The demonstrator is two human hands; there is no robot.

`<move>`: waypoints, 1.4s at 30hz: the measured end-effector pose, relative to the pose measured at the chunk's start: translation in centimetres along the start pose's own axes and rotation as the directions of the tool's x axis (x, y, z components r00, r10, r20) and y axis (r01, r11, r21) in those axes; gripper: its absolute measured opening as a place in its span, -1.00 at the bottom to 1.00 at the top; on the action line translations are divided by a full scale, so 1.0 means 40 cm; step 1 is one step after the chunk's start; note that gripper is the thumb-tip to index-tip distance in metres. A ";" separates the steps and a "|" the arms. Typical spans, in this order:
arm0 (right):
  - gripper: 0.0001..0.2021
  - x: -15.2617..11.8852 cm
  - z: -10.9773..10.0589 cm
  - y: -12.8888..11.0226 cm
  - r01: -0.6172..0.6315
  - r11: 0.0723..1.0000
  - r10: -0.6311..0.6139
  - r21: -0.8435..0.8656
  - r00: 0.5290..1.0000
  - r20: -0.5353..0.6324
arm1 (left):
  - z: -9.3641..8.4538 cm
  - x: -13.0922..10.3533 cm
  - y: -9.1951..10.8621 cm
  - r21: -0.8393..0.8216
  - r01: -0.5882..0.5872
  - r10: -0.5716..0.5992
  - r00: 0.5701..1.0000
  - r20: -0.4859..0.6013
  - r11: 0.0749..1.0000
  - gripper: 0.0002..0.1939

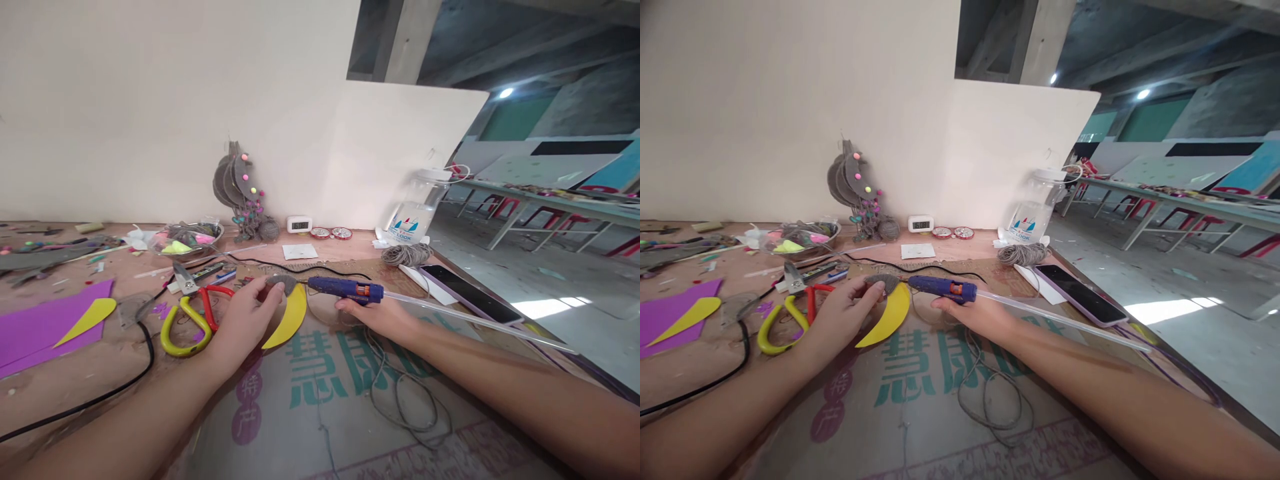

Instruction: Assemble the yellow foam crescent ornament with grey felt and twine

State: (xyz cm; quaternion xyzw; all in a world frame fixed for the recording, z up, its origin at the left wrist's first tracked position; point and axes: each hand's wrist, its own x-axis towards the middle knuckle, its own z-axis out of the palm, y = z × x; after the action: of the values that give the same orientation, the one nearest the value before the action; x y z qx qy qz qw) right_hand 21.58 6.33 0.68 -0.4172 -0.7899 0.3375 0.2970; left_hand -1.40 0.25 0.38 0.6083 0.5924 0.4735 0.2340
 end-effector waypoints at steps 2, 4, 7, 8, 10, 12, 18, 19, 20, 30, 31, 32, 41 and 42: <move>-0.75 0.000 0.000 0.003 0.011 1.000 -0.011 -0.011 1.000 -0.005 | 0.000 0.003 -0.003 -0.022 -0.001 0.001 1.000 -0.008 1.000 -0.71; -0.76 0.000 -0.001 0.006 0.021 1.000 -0.021 -0.014 1.000 -0.010 | 0.001 0.005 -0.006 -0.041 -0.005 0.004 1.000 -0.011 0.999 -0.72; -0.77 0.001 0.000 0.005 0.021 1.000 -0.022 -0.007 1.000 -0.005 | 0.001 0.005 -0.008 -0.056 -0.006 0.005 1.000 -0.014 0.998 -0.72; -0.77 0.002 0.000 0.003 0.021 1.000 -0.021 -0.006 1.000 -0.002 | 0.002 0.005 -0.009 -0.058 -0.005 0.005 1.000 -0.013 0.998 -0.72; -0.78 0.002 0.000 -0.001 0.023 1.000 -0.023 -0.006 1.000 -0.003 | 0.002 0.004 -0.008 -0.057 -0.005 0.004 1.000 -0.005 0.998 -0.72; -0.79 0.001 0.000 -0.004 0.029 1.000 -0.029 -0.003 1.000 0.001 | 0.003 0.003 -0.007 -0.051 -0.002 0.003 1.000 0.005 0.999 -0.72; -0.78 -0.001 0.000 -0.002 0.012 1.000 -0.012 -0.003 1.000 0.008 | 0.003 0.005 -0.007 -0.042 0.005 -0.005 1.000 0.011 0.999 -0.71; -0.78 0.001 0.001 -0.002 0.013 1.000 -0.013 -0.001 1.000 0.004 | 0.003 0.005 -0.008 -0.043 0.009 -0.008 1.000 0.017 0.999 -0.70; -0.78 0.003 0.000 -0.001 0.015 1.000 -0.015 -0.001 1.000 -0.006 | 0.002 0.005 -0.008 -0.045 0.014 -0.013 1.000 0.023 0.999 -0.70; -0.59 0.019 -0.048 -0.032 0.071 0.988 -0.080 -0.136 0.995 -0.062 | 0.008 0.006 -0.018 -0.059 0.026 -0.022 0.997 0.069 0.998 -0.71; -0.59 0.018 -0.056 -0.045 0.083 0.989 -0.092 -0.122 0.993 -0.068 | 0.010 0.007 -0.021 -0.042 0.017 -0.014 0.997 0.076 0.999 -0.71; -0.60 0.019 -0.065 -0.059 0.088 0.991 -0.096 -0.105 0.992 -0.077 | 0.012 0.008 -0.023 -0.033 0.015 -0.012 0.997 0.083 0.999 -0.72; -0.60 0.180 -0.125 -0.065 -0.026 0.954 -0.012 -0.298 0.992 -0.124 | 0.019 0.007 -0.022 -0.035 0.002 0.002 0.994 0.109 0.999 -0.73; -0.60 0.209 -0.126 -0.055 -0.040 0.950 0.001 -0.309 0.992 -0.125 | 0.019 0.007 -0.022 -0.032 0.002 0.002 0.994 0.113 0.999 -0.72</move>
State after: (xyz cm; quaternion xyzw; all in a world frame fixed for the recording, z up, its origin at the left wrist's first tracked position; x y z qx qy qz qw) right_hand 20.37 14.01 6.98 -0.4871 -0.8088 0.1855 0.2723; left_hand -1.24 0.88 -0.62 0.6304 0.5704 0.4479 0.2769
